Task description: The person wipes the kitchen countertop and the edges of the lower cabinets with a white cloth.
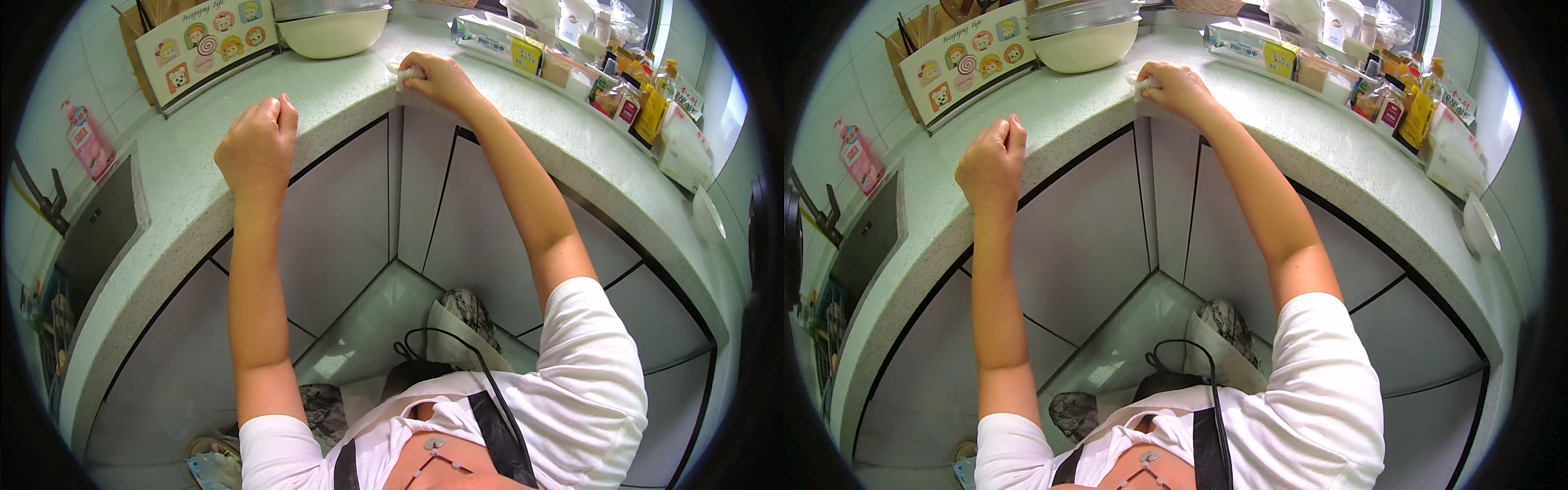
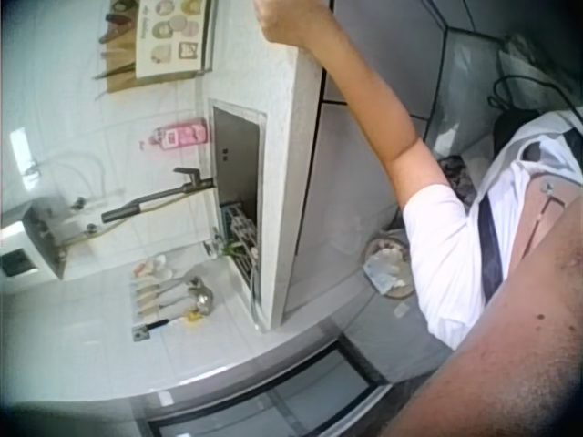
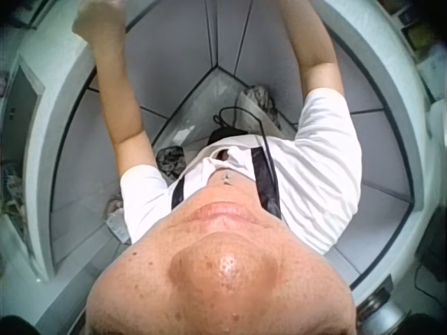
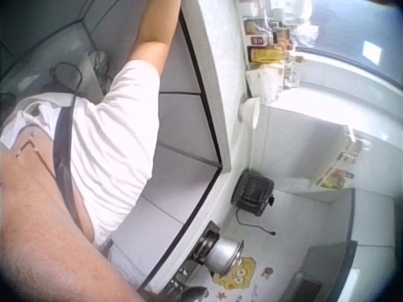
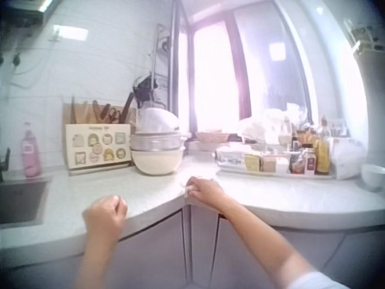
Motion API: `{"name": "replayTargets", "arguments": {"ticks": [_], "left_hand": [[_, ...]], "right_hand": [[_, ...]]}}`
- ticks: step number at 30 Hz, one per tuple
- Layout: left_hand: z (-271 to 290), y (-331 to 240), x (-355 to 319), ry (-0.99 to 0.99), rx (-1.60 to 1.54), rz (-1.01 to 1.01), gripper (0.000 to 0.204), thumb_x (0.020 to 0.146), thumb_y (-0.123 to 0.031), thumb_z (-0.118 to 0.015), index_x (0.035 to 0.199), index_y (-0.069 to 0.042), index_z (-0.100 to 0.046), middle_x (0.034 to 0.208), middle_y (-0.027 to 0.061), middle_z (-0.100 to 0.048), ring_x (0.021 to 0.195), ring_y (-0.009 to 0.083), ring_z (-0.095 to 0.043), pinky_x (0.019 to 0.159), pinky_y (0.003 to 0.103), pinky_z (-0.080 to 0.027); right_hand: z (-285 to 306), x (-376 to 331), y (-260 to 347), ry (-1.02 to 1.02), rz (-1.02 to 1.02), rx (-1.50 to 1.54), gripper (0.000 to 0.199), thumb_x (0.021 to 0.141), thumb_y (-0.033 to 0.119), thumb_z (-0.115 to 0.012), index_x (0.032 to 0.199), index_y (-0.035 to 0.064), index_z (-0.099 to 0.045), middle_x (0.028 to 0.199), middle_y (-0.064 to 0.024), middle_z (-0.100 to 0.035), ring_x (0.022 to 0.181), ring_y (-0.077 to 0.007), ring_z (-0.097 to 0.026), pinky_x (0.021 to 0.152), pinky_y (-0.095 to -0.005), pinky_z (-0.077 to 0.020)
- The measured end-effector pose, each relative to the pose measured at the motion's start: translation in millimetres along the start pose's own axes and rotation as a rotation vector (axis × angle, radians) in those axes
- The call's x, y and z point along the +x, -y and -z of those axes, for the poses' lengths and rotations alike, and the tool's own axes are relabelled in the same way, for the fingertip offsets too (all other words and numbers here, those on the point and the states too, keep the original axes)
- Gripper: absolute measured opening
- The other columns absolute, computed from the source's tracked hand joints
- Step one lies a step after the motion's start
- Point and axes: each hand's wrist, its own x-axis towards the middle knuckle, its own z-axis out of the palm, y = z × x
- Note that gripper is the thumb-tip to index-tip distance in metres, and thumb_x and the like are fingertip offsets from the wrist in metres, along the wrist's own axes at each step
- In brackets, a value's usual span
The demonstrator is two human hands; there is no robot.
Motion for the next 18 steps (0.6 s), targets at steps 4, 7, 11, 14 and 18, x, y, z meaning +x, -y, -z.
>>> {"name": "replayTargets", "arguments": {"ticks": [4,7,11,14,18], "left_hand": [[-0.7,-1.0,0.5,0.041,0.033,0.01,0.032,0.089,-0.028,-0.056,0.062,-0.011,-0.053,0.058,0.0026,-0.055,0.053,0.0226,-0.055,0.046,0.036,-0.042],[-1.5,-0.5,1.5,0.023,0.039,-0.016,0.033,0.088,-0.028,-0.057,0.061,-0.01,-0.052,0.058,0.0028,-0.054,0.052,0.0227,-0.055,0.045,0.036,-0.042],[-2.4,-0.7,1.2,0.014,0.049,-0.021,0.033,0.087,-0.028,-0.057,0.06,-0.011,-0.051,0.057,0.0027,-0.053,0.051,0.0223,-0.054,0.044,0.036,-0.041],[-3.0,-2.8,0.5,0.038,-0.002,0.025,0.036,0.089,-0.032,-0.055,0.062,-0.009,-0.05,0.058,0.0077,-0.053,0.051,0.0271,-0.051,0.047,0.038,-0.039],[-2.9,-3.5,0.7,0.04,-0.035,0.05,0.038,0.09,-0.035,-0.054,0.062,-0.008,-0.05,0.058,0.0108,-0.052,0.051,0.0302,-0.049,0.048,0.04,-0.038]], "right_hand": [[-14.8,-2.1,-1.2,-0.06,0.212,-0.189,0.021,0.077,0.018,-0.068,0.096,0.0139,-0.058,0.096,-0.0045,-0.064,0.095,-0.0245,-0.06,0.078,-0.0375,-0.05],[-18.4,-4.1,5.6,-0.084,0.214,-0.299,0.018,0.078,0.019,-0.067,0.092,0.0145,-0.057,0.095,-0.0017,-0.064,0.098,-0.022,-0.058,0.078,-0.0364,-0.0518],[-21.8,-5.4,6.4,-0.107,0.213,-0.32,0.016,0.08,0.018,-0.065,0.093,0.0124,-0.057,0.094,-0.0037,-0.063,0.098,-0.0244,-0.059,0.076,-0.0377,-0.0527],[-22.9,-6.9,4.6,-0.134,0.218,-0.331,0.014,0.079,0.014,-0.064,0.092,0.0118,-0.058,0.093,-0.0047,-0.064,0.097,-0.0252,-0.059,0.074,-0.0382,-0.053],[-24.4,-7.7,4.4,-0.171,0.196,-0.361,0.014,0.077,0.008,-0.062,0.09,0.0113,-0.06,0.091,-0.0055,-0.065,0.095,-0.0251,-0.06,0.073,-0.038,-0.0532]]}}
